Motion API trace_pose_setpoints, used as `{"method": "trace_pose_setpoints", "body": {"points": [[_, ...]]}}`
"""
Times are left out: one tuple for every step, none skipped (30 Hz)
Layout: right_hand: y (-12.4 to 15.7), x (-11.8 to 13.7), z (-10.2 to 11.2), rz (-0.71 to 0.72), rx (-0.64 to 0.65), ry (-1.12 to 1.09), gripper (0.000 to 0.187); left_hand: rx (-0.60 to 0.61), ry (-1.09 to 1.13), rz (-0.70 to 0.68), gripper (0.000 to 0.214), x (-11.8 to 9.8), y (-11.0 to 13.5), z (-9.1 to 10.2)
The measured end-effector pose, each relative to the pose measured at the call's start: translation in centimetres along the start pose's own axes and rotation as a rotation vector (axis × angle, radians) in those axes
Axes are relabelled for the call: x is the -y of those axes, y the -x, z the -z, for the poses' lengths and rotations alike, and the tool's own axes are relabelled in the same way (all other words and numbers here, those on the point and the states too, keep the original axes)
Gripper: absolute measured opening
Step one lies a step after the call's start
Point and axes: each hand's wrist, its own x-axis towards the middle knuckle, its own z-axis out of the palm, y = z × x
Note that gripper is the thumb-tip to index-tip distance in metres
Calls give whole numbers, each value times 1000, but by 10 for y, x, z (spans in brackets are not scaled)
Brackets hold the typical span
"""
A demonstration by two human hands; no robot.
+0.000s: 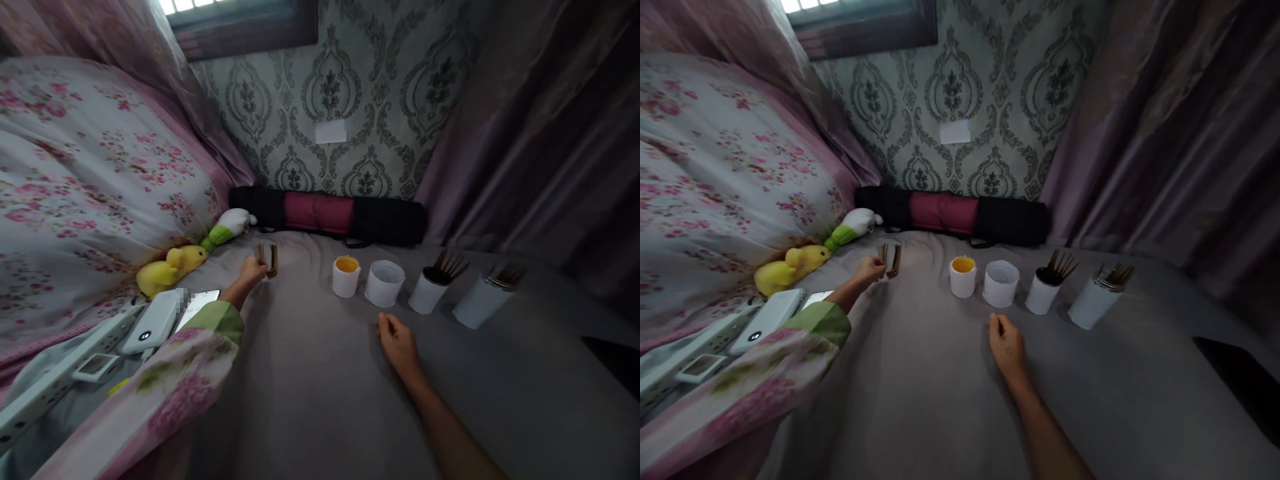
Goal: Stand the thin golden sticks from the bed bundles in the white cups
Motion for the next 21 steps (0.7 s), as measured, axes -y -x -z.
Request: {"method": "trace_pose_setpoints", "body": {"points": [[0, 0, 0, -5, 3, 2, 46, -8, -12, -3, 19, 0, -1, 0], [0, 1, 0, -9, 4, 0, 46, -18, -23, -5, 18, 0, -1, -1], [0, 1, 1, -12, 6, -4, 46, -24, -33, -8, 18, -1, -1, -1], [0, 1, 1, -12, 8, -9, 46, -27, -43, -12, 18, -1, -1, -1], [0, 1, 1, -12, 10, -11, 46, -29, -51, -17, 18, -1, -1, -1], [0, 1, 1, -11, 10, -11, 45, -29, -59, -22, 18, -2, 0, -1], [0, 1, 1, -11, 11, -8, 45, -28, -66, -28, 18, -2, 0, -2], [0, 1, 0, -12, 9, -3, 45, -26, -74, -33, 18, -3, 0, -1], [0, 1, 0, -12, 7, 1, 45, -24, -81, -39, 18, -3, 0, -1], [0, 1, 0, -12, 5, 2, 45, -22, -88, -44, 18, -4, 1, -1], [0, 1, 0, -11, 4, -2, 45, -20, -95, -49, 18, -4, 1, -1], [0, 1, 0, -9, 4, -7, 45, -20, -101, -53, 19, -5, 1, -1], [0, 1, 0, -7, 3, -12, 45, -21, -109, -55, 19, -5, 1, -1], [1, 1, 0, -8, 2, -16, 45, -21, -116, -57, 19, -6, 0, 0], [1, 1, 0, -8, 2, -18, 45, -23, -123, -58, 19, -6, 0, 0], [1, 1, 0, -10, 4, -19, 45, -25, -129, -60, 18, -7, 0, 0], [1, 1, 0, -11, 7, -18, 45, -28, -135, -64, 18, -7, 0, 0], [1, 0, 0, -13, 9, -18, 45, -30, -140, -70, 17, -8, 1, 0], [0, 0, 0, -12, 13, -19, 45, -33, -144, -78, 17, -8, 1, 1], [0, -1, 0, -10, 16, -20, 45, -35, -147, -87, 15, -8, 1, 1], [0, -1, 0, -10, 19, -21, 45, -37, -150, -96, 14, -8, 2, 1]]}}
